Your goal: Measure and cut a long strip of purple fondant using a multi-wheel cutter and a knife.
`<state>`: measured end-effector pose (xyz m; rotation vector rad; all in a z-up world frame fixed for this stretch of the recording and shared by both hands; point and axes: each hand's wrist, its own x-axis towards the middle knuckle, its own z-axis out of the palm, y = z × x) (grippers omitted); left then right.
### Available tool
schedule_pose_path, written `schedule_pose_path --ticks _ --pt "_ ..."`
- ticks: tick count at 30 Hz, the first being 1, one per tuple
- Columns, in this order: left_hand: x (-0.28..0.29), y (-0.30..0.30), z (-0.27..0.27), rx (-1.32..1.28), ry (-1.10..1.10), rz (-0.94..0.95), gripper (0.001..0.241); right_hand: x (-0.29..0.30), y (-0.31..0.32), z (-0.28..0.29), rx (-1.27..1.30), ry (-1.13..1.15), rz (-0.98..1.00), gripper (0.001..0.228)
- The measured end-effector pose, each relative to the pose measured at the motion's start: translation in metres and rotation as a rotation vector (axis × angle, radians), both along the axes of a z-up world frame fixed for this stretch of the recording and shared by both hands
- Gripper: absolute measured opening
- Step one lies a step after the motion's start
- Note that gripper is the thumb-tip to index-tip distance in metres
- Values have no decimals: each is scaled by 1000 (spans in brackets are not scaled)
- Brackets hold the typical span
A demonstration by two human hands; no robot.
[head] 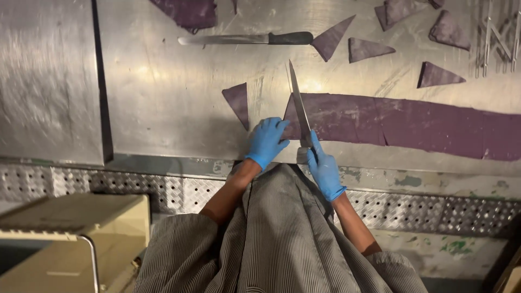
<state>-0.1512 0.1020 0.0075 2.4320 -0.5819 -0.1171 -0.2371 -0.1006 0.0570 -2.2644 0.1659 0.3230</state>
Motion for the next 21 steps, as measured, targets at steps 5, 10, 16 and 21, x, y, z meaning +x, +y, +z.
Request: schedule_pose_path --ticks 5,10,16,21 --pt "-14 -16 -9 244 35 26 49 0 -9 -6 44 -19 13 61" --pt "-6 -12 -1 73 13 52 49 0 -9 -8 38 -8 16 61" --pt "66 -61 29 66 -205 -68 55 -3 -5 -25 -97 -43 66 66" --pt "124 -91 29 361 -225 -307 63 -10 5 -42 -148 -29 67 66"
